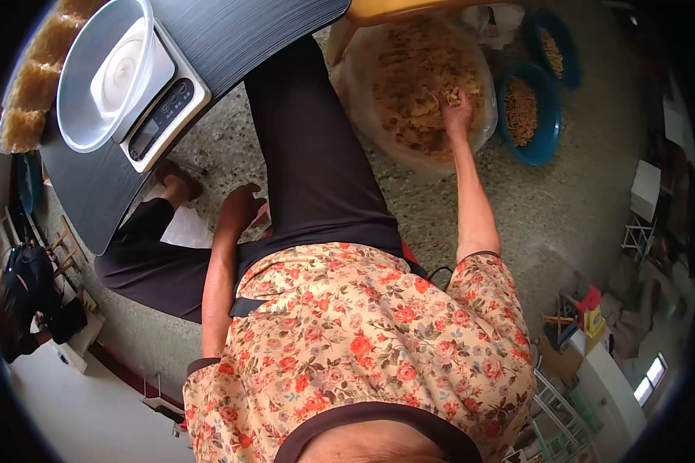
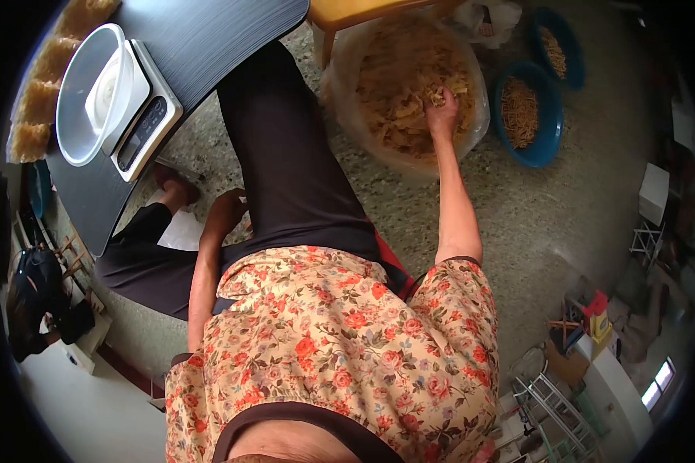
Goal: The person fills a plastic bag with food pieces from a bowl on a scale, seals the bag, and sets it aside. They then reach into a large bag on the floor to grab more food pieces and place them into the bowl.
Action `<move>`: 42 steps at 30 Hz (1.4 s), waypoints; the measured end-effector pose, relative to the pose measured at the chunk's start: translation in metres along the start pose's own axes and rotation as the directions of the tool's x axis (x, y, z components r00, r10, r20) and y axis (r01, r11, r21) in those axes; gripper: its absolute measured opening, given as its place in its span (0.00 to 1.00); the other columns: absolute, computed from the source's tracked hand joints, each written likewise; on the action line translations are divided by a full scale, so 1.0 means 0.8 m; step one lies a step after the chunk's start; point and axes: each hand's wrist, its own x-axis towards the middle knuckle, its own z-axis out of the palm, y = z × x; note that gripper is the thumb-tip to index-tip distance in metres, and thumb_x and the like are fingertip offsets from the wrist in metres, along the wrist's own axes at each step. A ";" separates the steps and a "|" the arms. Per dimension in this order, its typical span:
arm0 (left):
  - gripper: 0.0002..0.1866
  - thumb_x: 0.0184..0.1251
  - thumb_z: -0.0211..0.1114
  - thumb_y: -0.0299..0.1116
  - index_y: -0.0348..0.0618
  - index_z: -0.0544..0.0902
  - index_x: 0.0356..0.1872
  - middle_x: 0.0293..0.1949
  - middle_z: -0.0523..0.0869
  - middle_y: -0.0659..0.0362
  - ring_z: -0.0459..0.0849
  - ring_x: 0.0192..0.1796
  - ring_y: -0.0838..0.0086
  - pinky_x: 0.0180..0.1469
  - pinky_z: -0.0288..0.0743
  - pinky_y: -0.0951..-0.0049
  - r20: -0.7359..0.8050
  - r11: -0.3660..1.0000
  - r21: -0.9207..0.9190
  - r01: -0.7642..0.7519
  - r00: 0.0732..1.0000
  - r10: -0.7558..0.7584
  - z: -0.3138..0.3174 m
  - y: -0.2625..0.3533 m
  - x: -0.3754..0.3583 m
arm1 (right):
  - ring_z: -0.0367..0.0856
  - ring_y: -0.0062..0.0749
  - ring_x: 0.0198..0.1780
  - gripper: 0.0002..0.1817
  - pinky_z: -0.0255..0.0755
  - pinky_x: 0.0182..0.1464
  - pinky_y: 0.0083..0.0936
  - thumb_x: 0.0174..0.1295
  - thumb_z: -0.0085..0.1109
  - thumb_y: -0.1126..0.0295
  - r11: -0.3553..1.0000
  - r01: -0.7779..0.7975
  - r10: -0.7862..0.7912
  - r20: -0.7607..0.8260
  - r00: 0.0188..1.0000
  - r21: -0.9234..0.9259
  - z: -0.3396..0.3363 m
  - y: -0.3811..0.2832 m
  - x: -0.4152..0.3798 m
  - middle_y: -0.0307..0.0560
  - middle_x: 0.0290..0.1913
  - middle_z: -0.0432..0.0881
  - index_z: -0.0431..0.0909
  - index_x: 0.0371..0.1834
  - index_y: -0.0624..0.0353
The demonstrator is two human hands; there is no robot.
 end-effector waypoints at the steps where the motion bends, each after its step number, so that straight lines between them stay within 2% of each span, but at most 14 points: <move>1: 0.22 0.58 0.74 0.38 0.40 0.85 0.53 0.44 0.89 0.43 0.88 0.49 0.50 0.50 0.80 0.56 -0.002 1.000 -0.002 -0.005 1.000 0.005 0.001 -0.002 0.000 | 0.83 0.46 0.55 0.27 0.75 0.57 0.38 0.54 0.74 0.65 0.999 -0.007 0.006 0.011 1.000 0.045 -0.002 0.002 0.006 0.52 0.51 0.85 0.82 0.60 0.51; 5: 0.23 0.58 0.73 0.37 0.41 0.85 0.54 0.45 0.89 0.43 0.88 0.49 0.50 0.51 0.80 0.57 -0.032 1.000 0.000 -0.021 0.999 0.021 -0.002 0.000 -0.001 | 0.83 0.38 0.58 0.26 0.73 0.58 0.32 0.60 0.73 0.61 0.983 -0.143 0.133 0.092 0.987 0.114 -0.010 -0.018 0.011 0.50 0.57 0.86 0.82 0.62 0.54; 9: 0.22 0.58 0.73 0.37 0.41 0.85 0.53 0.45 0.89 0.43 0.88 0.49 0.51 0.51 0.80 0.57 -0.059 0.998 0.034 -0.054 0.997 0.056 -0.005 0.002 -0.006 | 0.83 0.38 0.58 0.28 0.73 0.59 0.32 0.61 0.72 0.60 0.986 -0.093 0.083 0.071 0.994 0.141 -0.012 -0.044 0.004 0.49 0.58 0.86 0.80 0.64 0.54; 11: 0.22 0.58 0.73 0.37 0.40 0.85 0.53 0.45 0.89 0.43 0.88 0.49 0.51 0.51 0.80 0.57 -0.052 0.999 0.023 -0.043 0.998 0.044 -0.008 0.005 -0.009 | 0.84 0.37 0.56 0.27 0.75 0.58 0.33 0.61 0.71 0.65 0.972 -0.229 0.227 0.036 0.973 0.052 -0.010 -0.047 0.002 0.49 0.54 0.88 0.80 0.65 0.55; 15: 0.22 0.58 0.73 0.38 0.40 0.85 0.53 0.44 0.89 0.42 0.88 0.49 0.50 0.51 0.80 0.57 -0.041 0.999 0.017 -0.032 0.999 0.033 -0.010 0.010 -0.008 | 0.84 0.39 0.57 0.30 0.74 0.57 0.34 0.61 0.70 0.62 0.976 -0.173 0.170 0.034 0.985 0.133 -0.010 -0.039 0.003 0.52 0.57 0.86 0.78 0.68 0.56; 18: 0.22 0.58 0.73 0.38 0.39 0.85 0.53 0.45 0.88 0.42 0.87 0.49 0.49 0.51 0.80 0.56 -0.055 0.998 0.009 -0.066 0.996 0.066 -0.008 0.004 -0.007 | 0.85 0.41 0.53 0.30 0.77 0.53 0.36 0.64 0.66 0.67 0.910 -0.401 0.390 0.112 0.914 0.102 -0.018 -0.056 0.005 0.53 0.55 0.86 0.74 0.71 0.57; 20: 0.22 0.58 0.73 0.38 0.39 0.85 0.53 0.44 0.88 0.42 0.87 0.49 0.49 0.51 0.80 0.56 -0.061 0.998 0.016 -0.066 0.996 0.067 -0.008 0.006 -0.008 | 0.84 0.41 0.50 0.31 0.78 0.49 0.36 0.67 0.60 0.75 0.657 -0.661 0.604 0.273 0.749 0.362 -0.007 -0.028 0.009 0.52 0.54 0.84 0.68 0.75 0.57; 21: 0.22 0.58 0.73 0.38 0.39 0.85 0.53 0.44 0.88 0.42 0.87 0.49 0.49 0.52 0.80 0.56 -0.064 0.997 0.025 -0.067 0.996 0.069 -0.009 0.006 -0.008 | 0.84 0.41 0.50 0.31 0.78 0.49 0.36 0.67 0.60 0.75 0.658 -0.660 0.603 0.272 0.750 0.362 -0.005 -0.016 0.008 0.52 0.54 0.84 0.68 0.75 0.57; 23: 0.22 0.58 0.73 0.38 0.39 0.85 0.53 0.45 0.88 0.42 0.87 0.49 0.49 0.52 0.80 0.56 -0.063 0.998 0.019 -0.064 0.996 0.065 -0.009 0.006 -0.006 | 0.83 0.39 0.48 0.31 0.79 0.46 0.35 0.68 0.54 0.81 0.508 -0.627 0.551 0.337 0.763 0.591 -0.002 -0.002 0.009 0.49 0.53 0.83 0.65 0.77 0.55; 36: 0.23 0.59 0.74 0.39 0.40 0.85 0.54 0.47 0.88 0.42 0.87 0.52 0.49 0.54 0.79 0.56 -0.044 0.997 0.043 -0.070 0.996 0.072 -0.011 0.006 -0.007 | 0.82 0.38 0.53 0.35 0.79 0.53 0.32 0.59 0.49 0.88 0.494 -0.523 0.385 0.365 0.848 0.695 -0.026 -0.003 0.010 0.48 0.60 0.79 0.66 0.74 0.57; 38: 0.23 0.59 0.74 0.39 0.40 0.85 0.54 0.48 0.88 0.43 0.87 0.52 0.49 0.54 0.79 0.57 -0.041 0.997 0.039 -0.070 0.997 0.071 -0.011 0.010 -0.006 | 0.83 0.39 0.53 0.31 0.81 0.49 0.36 0.61 0.56 0.85 0.873 -0.354 0.275 0.263 0.925 0.335 -0.052 -0.041 0.010 0.49 0.59 0.80 0.73 0.70 0.54; 39: 0.23 0.59 0.74 0.39 0.40 0.85 0.55 0.48 0.88 0.44 0.87 0.52 0.49 0.54 0.79 0.57 -0.036 0.998 0.035 -0.061 0.997 0.062 -0.012 0.012 -0.006 | 0.83 0.39 0.53 0.31 0.81 0.49 0.36 0.61 0.56 0.85 0.874 -0.350 0.274 0.254 0.928 0.336 -0.056 -0.045 0.010 0.49 0.59 0.80 0.73 0.70 0.54; 41: 0.23 0.59 0.74 0.39 0.41 0.85 0.55 0.49 0.88 0.44 0.87 0.52 0.50 0.55 0.79 0.57 -0.031 0.997 0.038 -0.062 0.998 0.063 -0.013 0.016 -0.007 | 0.81 0.44 0.55 0.31 0.77 0.51 0.39 0.57 0.62 0.84 0.976 0.214 -0.216 0.045 0.975 0.044 -0.063 -0.054 0.010 0.50 0.57 0.80 0.78 0.66 0.50; 42: 0.23 0.59 0.74 0.39 0.41 0.85 0.55 0.49 0.88 0.45 0.87 0.53 0.51 0.55 0.79 0.57 -0.024 0.998 0.041 -0.052 0.998 0.053 -0.014 0.016 -0.007 | 0.81 0.44 0.55 0.31 0.77 0.51 0.39 0.57 0.62 0.84 0.976 0.216 -0.217 0.039 0.975 0.041 -0.069 -0.066 0.007 0.50 0.57 0.80 0.78 0.66 0.50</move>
